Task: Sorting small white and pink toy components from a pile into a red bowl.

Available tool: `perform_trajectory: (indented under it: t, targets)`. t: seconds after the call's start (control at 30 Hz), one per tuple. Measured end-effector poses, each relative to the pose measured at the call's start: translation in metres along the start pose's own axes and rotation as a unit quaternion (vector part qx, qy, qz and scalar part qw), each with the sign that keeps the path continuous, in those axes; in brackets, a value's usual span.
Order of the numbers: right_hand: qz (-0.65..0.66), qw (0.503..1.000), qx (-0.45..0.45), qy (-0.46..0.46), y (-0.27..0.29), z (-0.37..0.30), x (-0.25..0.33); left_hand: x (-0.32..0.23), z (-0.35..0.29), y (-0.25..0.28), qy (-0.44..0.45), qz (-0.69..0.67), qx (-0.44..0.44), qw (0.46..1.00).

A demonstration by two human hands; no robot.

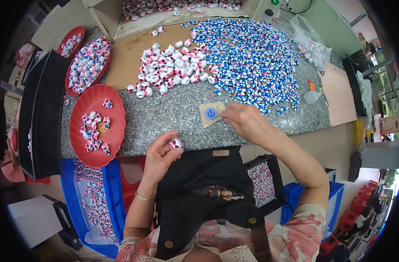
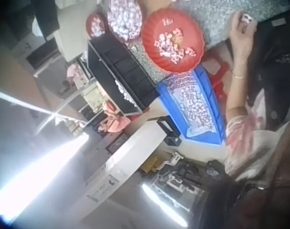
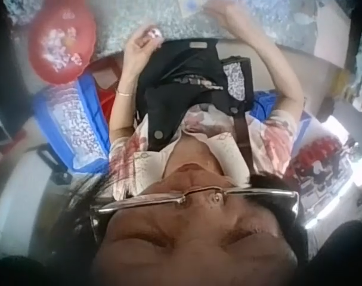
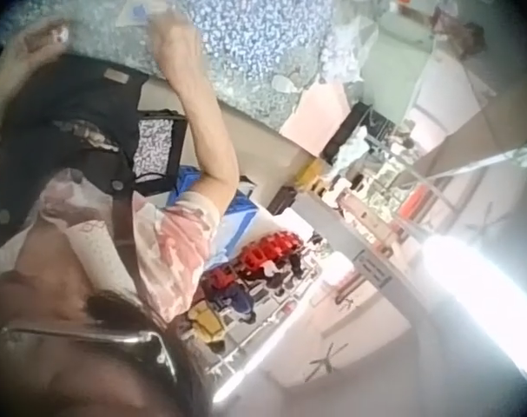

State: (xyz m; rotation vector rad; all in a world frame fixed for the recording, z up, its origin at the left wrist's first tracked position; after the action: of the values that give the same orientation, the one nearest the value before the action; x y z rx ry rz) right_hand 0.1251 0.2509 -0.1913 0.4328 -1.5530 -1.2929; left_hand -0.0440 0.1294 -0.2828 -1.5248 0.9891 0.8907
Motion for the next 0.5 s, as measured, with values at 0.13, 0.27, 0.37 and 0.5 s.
perform_trajectory:
  t: [0.13,0.27,0.37,0.5]
  targets:
    - [-0.061,0.996,0.059,0.031,-0.015,0.025,0.009,-0.01,-0.004,-0.008,0.01,-0.103,0.008,0.995]
    - [-0.132,0.984,0.09,0.084,-0.025,0.035,0.017,-0.02,-0.001,-0.008,-0.037,-0.152,0.053,0.986]
    - [-0.162,0.976,0.11,0.095,-0.031,0.036,0.02,-0.022,0.003,-0.006,-0.017,-0.108,0.023,0.994]
    - [-0.135,0.983,0.08,0.09,-0.02,0.036,0.021,-0.015,0.009,-0.009,-0.023,-0.059,0.06,0.996]
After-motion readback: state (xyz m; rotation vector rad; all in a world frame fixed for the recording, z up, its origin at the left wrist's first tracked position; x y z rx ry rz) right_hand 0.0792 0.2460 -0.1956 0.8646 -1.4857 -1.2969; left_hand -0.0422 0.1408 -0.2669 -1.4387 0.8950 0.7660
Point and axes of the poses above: each hand's wrist, its own z-axis towards the middle knuckle, its own y-axis out of the back of the hand, x = y × z, the point moved 9 cm from there along z, towards the middle knuckle, and after that the axes turned 4 degrees about x, right-handed, at the moved point
